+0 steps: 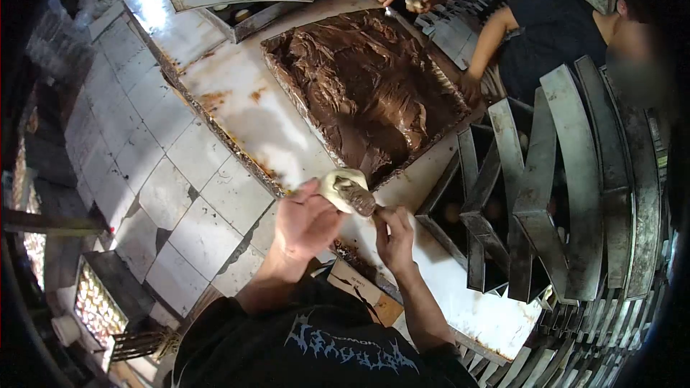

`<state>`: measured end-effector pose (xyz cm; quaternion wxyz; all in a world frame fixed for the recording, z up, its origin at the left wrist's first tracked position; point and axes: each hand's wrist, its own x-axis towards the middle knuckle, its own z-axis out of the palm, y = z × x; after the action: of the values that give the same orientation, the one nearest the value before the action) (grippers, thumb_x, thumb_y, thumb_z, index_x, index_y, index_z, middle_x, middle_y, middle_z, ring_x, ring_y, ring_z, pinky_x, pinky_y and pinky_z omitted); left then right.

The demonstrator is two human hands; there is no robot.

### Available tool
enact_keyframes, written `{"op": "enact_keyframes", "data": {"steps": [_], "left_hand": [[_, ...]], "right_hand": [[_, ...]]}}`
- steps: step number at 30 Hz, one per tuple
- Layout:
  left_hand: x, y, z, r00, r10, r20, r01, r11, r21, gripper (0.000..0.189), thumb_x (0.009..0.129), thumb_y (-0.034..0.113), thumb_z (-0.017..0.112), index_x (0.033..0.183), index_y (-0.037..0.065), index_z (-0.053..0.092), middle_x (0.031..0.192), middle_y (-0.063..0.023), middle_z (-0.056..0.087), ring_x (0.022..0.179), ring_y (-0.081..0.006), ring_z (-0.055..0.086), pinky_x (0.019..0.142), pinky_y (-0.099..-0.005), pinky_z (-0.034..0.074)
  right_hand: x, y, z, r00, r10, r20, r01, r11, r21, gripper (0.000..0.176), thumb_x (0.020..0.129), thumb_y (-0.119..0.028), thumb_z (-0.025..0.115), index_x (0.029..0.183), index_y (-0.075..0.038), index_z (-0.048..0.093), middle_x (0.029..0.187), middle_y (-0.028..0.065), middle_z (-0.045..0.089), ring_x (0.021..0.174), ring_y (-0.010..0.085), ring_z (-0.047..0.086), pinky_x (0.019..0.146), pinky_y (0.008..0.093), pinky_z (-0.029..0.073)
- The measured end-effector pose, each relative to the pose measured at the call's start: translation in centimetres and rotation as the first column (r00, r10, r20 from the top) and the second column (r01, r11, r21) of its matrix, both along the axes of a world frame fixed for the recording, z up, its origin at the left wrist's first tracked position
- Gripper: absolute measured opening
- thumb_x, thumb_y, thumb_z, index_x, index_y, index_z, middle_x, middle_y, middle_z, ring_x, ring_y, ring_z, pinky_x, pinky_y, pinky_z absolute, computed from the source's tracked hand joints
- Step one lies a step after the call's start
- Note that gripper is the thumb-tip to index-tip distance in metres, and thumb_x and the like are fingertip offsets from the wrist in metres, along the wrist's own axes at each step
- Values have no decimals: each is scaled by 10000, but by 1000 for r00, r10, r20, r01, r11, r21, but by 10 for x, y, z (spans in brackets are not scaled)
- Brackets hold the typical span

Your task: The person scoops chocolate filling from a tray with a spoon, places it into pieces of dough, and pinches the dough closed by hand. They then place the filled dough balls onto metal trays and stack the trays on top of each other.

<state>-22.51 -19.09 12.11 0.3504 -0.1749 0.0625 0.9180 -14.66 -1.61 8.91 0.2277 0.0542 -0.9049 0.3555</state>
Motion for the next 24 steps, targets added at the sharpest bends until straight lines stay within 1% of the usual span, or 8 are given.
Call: {"op": "enact_keyframes", "data": {"steps": [4,6,7,12,16,18,22,24], "left_hand": [[-7,-24,-12,994,102,-30,-96,983,158,457,871,47,387,1321,-33,365,1209,-233,511,1152,-350,491,1028,-465,383],[-2,-23,-12,939,11,-344,-77,981,-178,696,828,-38,413,1445,60,106,1280,-257,444,1184,-369,473,988,-469,435],[2,-17,-15,957,40,-287,-62,996,-67,849,799,-115,424,1445,149,-58,1283,-360,379,1166,-526,423,885,-502,513],[37,7,-14,913,-213,-349,201,977,-73,899,715,100,669,1432,131,126,1036,-174,574,898,-329,618,721,-423,546],[81,35,-15,847,-346,-404,346,935,-76,860,639,105,564,1420,63,206,954,-150,552,791,-292,582,662,-422,463],[98,45,-16,786,-392,-477,387,915,-115,762,681,69,506,1401,58,255,955,-147,560,783,-293,580,651,-412,478],[138,73,-19,763,-524,-379,436,849,-297,641,793,66,470,1390,81,237,1058,-142,536,839,-265,588,717,-418,513],[167,96,-23,950,-278,-140,276,961,-35,478,880,71,401,1343,78,283,1056,-152,556,879,-264,591,729,-413,519]], "right_hand": [[6,40,-53,969,-208,134,209,978,12,121,807,9,604,921,-30,605,851,157,594,781,334,567,682,397,458],[6,41,-59,928,-344,145,343,939,29,156,831,-7,588,984,-25,612,899,172,606,835,351,579,721,408,464],[8,40,-63,907,-391,157,389,920,48,202,843,-25,583,1043,-18,609,942,179,617,874,366,584,752,419,467],[14,17,4,879,-477,12,477,878,-48,218,897,-136,566,1066,-5,612,941,136,635,840,273,595,756,354,468],[30,30,67,711,507,488,84,627,-774,223,887,-197,610,1009,-14,651,955,59,649,832,102,546,766,275,453],[44,46,83,586,520,622,-22,778,-628,193,874,-163,625,988,-8,653,924,56,650,848,91,552,765,266,460],[105,80,80,847,300,439,124,692,-712,172,826,-97,664,966,4,655,898,75,627,845,141,576,713,278,483],[155,76,81,970,209,126,-220,973,74,218,784,-89,684,982,-6,654,961,93,587,879,202,569,761,314,479]]}}
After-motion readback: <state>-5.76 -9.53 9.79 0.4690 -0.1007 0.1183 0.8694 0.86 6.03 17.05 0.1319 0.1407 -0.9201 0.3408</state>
